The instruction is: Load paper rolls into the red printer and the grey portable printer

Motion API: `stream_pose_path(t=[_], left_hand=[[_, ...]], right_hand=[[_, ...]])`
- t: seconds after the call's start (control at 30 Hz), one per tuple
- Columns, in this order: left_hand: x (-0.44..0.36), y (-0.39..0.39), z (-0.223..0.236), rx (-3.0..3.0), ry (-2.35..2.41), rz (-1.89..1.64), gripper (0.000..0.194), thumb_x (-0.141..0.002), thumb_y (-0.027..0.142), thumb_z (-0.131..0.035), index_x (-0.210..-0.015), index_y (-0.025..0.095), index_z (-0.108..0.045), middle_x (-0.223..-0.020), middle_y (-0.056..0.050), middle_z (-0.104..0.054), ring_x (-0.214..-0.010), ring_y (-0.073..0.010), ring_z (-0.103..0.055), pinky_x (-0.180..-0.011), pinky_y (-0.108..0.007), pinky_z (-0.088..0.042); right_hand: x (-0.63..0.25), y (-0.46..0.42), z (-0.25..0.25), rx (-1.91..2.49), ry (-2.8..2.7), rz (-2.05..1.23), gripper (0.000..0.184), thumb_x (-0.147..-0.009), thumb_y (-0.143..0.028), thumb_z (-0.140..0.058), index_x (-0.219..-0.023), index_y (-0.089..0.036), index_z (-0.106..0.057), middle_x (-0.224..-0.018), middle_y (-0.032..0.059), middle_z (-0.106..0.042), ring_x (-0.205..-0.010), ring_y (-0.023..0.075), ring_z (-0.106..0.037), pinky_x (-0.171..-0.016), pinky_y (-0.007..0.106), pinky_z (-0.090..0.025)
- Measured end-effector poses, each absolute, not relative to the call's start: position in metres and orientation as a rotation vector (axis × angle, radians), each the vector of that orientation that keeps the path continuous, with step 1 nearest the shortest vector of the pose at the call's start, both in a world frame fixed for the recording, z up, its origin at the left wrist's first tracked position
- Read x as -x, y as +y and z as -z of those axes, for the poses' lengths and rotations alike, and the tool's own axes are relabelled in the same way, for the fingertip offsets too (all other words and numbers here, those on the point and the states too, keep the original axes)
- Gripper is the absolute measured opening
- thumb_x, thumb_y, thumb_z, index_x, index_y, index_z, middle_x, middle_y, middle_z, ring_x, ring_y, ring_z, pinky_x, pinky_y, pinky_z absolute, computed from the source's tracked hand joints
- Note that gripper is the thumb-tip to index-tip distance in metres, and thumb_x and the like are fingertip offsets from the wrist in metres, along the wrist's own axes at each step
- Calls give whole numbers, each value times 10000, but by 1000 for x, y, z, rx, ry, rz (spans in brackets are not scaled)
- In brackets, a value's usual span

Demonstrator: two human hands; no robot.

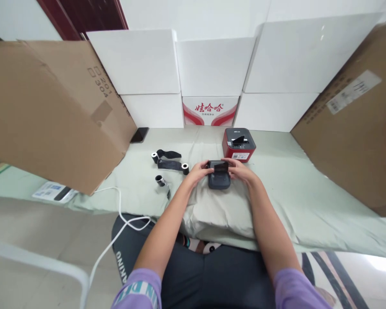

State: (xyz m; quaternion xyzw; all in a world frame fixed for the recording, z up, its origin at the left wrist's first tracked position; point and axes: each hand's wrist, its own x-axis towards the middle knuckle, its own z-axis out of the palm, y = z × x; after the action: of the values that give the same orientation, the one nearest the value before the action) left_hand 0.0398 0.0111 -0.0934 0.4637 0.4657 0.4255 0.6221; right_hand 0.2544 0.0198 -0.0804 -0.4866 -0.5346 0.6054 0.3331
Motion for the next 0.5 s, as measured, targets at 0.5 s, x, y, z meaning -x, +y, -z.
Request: stream_pose_path(t=[0.5], left_hand=[[-23,33,46,-1377,1274,-349,768,-740,174,-809,-1454,210,-529,-1512,-164,-555,-1072,-247,-706,-674,-229,-557]], right_hand=[[-257,17,79,1240,-1317,-1706,678,-726,-173,-702,-1386,-205,-549,-608,-77,-528,-427,61,-432,-391,169,-281]])
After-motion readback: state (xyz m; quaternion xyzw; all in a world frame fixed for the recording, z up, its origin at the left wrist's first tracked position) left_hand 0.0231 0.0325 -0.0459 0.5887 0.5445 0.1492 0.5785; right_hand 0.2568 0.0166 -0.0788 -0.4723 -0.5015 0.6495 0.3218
